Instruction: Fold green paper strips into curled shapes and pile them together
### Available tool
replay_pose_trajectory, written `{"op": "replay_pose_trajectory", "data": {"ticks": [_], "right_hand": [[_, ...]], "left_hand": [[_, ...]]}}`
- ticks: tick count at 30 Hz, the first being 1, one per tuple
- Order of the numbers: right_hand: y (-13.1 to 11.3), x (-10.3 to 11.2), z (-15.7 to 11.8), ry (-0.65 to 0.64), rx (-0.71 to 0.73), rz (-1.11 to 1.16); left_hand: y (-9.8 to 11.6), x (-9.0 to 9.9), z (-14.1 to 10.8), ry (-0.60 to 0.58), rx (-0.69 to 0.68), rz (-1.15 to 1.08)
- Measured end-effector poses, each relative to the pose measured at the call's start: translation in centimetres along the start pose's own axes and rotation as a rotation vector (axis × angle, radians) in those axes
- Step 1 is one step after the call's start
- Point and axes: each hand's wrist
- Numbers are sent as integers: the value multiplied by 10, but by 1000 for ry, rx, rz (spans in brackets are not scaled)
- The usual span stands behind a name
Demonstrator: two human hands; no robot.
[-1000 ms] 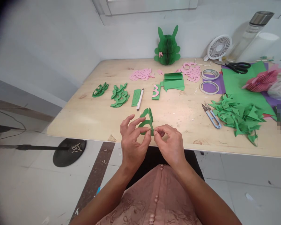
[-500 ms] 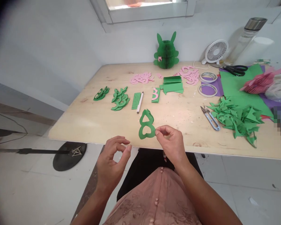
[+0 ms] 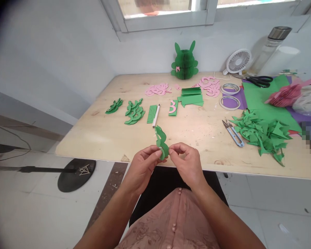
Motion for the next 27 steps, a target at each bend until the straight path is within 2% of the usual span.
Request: {"op": "replay_pose_trajectory", "data": {"ticks": [8,20,27], "right_hand": [[-6,-2,-3,0,42,-35],[-4,-1,-5,-3,52,-47],[-3,-2,-6,-3,74,-76]], "left_hand": [[-5,-4,1,27,-50,-29],[-8,-4,0,41,-55,-19],[2,-4,4,100,-65,-54]]}}
Point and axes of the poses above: each hand's wrist, its own z-axis towards the middle knuckle, its own x-axis out of the back of the hand, y = z × x, and after that the axes turned 11 degrees about y, right-handed
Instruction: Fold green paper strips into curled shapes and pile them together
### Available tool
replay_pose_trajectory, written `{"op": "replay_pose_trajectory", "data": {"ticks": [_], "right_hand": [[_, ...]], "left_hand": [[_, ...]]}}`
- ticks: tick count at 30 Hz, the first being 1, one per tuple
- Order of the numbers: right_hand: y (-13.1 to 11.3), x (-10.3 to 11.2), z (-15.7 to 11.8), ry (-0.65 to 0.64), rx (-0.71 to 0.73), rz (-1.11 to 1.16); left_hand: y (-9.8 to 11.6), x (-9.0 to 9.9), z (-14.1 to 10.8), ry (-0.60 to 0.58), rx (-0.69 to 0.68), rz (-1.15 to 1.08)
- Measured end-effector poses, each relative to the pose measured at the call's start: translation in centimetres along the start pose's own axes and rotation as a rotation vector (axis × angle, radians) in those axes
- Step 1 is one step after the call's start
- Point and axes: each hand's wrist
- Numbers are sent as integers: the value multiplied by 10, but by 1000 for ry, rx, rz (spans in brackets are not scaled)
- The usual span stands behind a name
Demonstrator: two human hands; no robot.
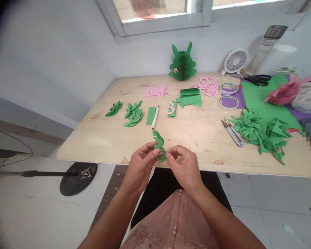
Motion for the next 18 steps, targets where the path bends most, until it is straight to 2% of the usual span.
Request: {"op": "replay_pose_trajectory", "data": {"ticks": [6,18], "right_hand": [[-3,1,-3,-12,31,-34],[0,2,-2,-36,96,-85]], "left_hand": [[7,-4,7,-42,15,31],[6,-5,6,-43,80,32]]}}
Point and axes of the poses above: each hand's wrist, its own z-axis towards the middle knuckle, its own x-axis out of the back of the hand, y = z × x, and after that the axes turned 11 degrees about y, right-handed
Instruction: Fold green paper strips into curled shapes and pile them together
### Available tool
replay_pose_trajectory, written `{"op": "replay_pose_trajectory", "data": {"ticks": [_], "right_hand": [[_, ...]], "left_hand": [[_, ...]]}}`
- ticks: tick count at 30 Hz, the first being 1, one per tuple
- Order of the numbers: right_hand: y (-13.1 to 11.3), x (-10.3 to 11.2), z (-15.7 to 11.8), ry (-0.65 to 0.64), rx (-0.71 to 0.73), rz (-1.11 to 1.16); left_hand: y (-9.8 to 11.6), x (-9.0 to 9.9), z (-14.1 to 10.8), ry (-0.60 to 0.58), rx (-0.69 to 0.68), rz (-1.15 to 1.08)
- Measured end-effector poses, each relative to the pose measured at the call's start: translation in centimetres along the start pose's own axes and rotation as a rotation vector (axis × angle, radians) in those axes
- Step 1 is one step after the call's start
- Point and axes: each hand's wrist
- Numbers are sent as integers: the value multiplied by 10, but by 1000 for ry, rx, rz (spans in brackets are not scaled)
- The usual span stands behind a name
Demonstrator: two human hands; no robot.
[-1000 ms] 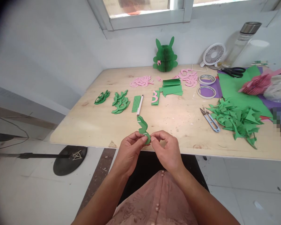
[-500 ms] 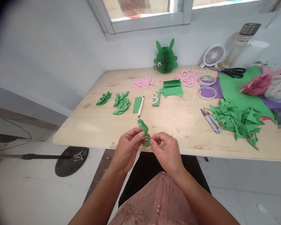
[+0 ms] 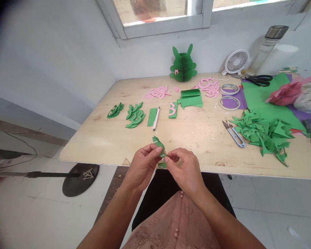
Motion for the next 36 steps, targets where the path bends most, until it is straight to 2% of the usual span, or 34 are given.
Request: {"op": "replay_pose_trajectory", "data": {"ticks": [8,25,36], "right_hand": [[-1,-1,-3,-38,0,-28],[0,1,-6,-76,5,-39],[1,3,-7,-138,-114,62]], "left_hand": [[5,-2,1,33,-27,-89],[5,-1,3,53,-54,-125],[2,0,5,138,-76,-148]]}}
Point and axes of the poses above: each hand's wrist, its own z-axis towards the middle knuckle, its own x-axis out of the back of the hand, y = z × x, and after that the axes turned 11 degrees about y, right-handed
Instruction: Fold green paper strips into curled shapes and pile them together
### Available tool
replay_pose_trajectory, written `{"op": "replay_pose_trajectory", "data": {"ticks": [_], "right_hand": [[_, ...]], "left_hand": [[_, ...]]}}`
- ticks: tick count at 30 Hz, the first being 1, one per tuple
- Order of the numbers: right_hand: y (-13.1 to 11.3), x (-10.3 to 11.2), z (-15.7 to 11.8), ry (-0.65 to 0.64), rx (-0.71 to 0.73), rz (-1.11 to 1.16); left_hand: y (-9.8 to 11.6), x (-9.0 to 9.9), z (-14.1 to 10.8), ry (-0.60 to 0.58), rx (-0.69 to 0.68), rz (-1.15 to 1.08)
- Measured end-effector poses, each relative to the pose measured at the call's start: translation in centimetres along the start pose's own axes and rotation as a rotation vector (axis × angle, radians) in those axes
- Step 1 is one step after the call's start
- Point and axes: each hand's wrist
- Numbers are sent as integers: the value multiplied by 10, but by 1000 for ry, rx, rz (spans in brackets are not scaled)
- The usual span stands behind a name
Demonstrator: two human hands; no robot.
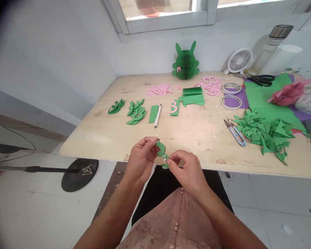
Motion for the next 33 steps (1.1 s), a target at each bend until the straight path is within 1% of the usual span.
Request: {"op": "replay_pose_trajectory", "data": {"ticks": [3,7,9,12,16,22,25,30,33], "right_hand": [[3,0,0,6,-8,14],[4,1,2,9,-75,70],[4,2,3,13,-98,95],[4,2,4,32,-109,116],[7,1,5,26,-123,146],[12,0,8,36,-130,168],[13,0,8,29,-132,180],[13,2,9,34,-130,168],[14,2,9,40,-123,176]], "left_hand": [[1,1,-1,14,15,3],[-1,4,-6,-78,95,71],[-4,6,-8,-106,118,122],[-7,6,-9,-89,93,167],[-8,3,-7,-51,58,153],[-9,2,-6,-43,117,141],[-10,3,-5,-30,102,138],[-11,3,-4,-67,35,162],[-10,3,-5,-71,34,157]]}}
Point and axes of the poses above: each hand's wrist, its own z-axis towards the middle knuckle, its own x-axis out of the back of the hand, y = z × x, and after that the axes turned 11 degrees about y, right-handed
